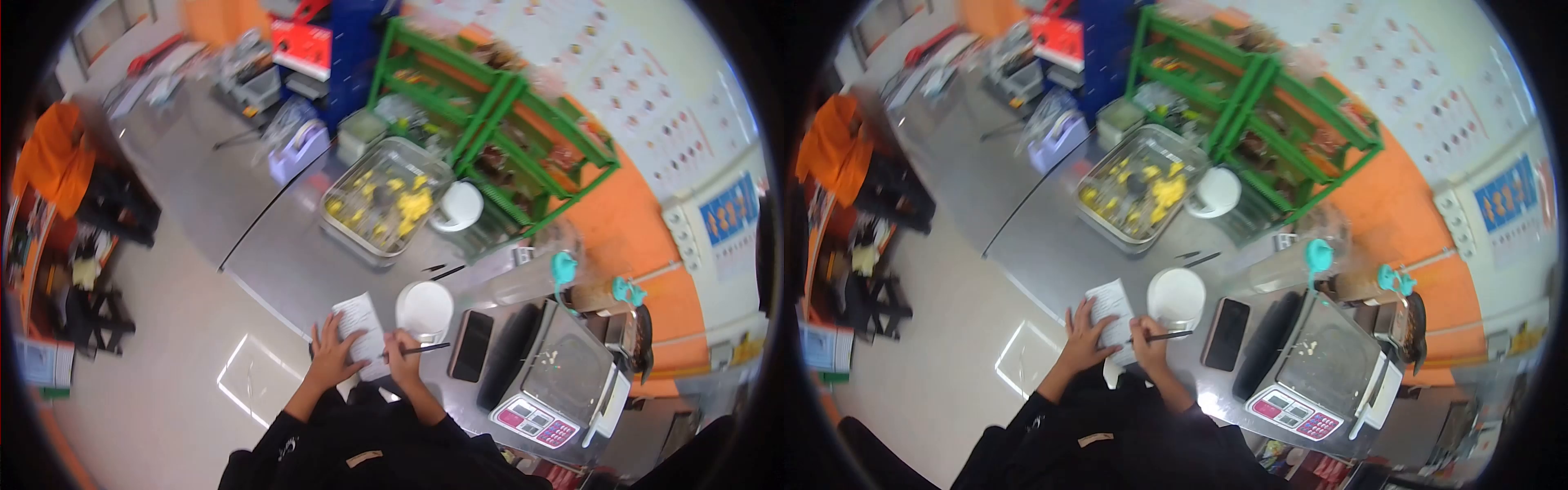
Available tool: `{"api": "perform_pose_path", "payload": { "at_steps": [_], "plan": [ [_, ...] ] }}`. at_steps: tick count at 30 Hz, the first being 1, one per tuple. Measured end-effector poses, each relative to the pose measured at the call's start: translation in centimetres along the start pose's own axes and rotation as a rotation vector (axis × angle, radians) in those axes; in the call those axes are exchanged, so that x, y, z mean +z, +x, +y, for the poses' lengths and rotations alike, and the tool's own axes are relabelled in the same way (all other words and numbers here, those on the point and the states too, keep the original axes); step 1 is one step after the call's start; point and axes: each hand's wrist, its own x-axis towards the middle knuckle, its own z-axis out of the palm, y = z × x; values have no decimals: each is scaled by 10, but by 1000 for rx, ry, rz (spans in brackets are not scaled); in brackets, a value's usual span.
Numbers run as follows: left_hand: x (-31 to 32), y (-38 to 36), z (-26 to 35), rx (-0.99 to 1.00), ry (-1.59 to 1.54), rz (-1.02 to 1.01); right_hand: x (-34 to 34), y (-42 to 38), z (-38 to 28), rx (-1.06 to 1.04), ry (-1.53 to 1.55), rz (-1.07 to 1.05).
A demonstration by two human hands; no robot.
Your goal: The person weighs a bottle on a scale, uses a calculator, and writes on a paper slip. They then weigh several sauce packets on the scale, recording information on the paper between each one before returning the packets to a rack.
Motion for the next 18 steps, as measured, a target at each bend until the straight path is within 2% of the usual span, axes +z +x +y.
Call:
{"api": "perform_pose_path", "payload": {
  "at_steps": [2, 3, 6, 7, 10, 13, 16, 18],
  "plan": [
    [-2, 2, -1, -12, -22, 2, -6, 11, -13, -183, 158, 13],
    [-6, 3, 3, -6, -16, 28, -17, 21, -19, -307, 42, 6],
    [-7, 10, -8, 44, 3, 114, -38, 44, -63, -56, 273, 270],
    [-7, 12, -13, 39, -17, 151, -57, 58, -62, -57, 150, 278],
    [-1, 23, -22, 28, -40, 236, -83, 122, -64, -437, -226, 536],
    [-5, 29, -22, 39, 51, 295, -117, 185, -78, -103, -333, 543],
    [5, 32, -27, 26, 94, 334, -143, 268, -73, -273, -628, 863],
    [-2, 33, -13, 21, 103, 327, -162, 319, -79, -285, -763, 1009]
  ]
}}
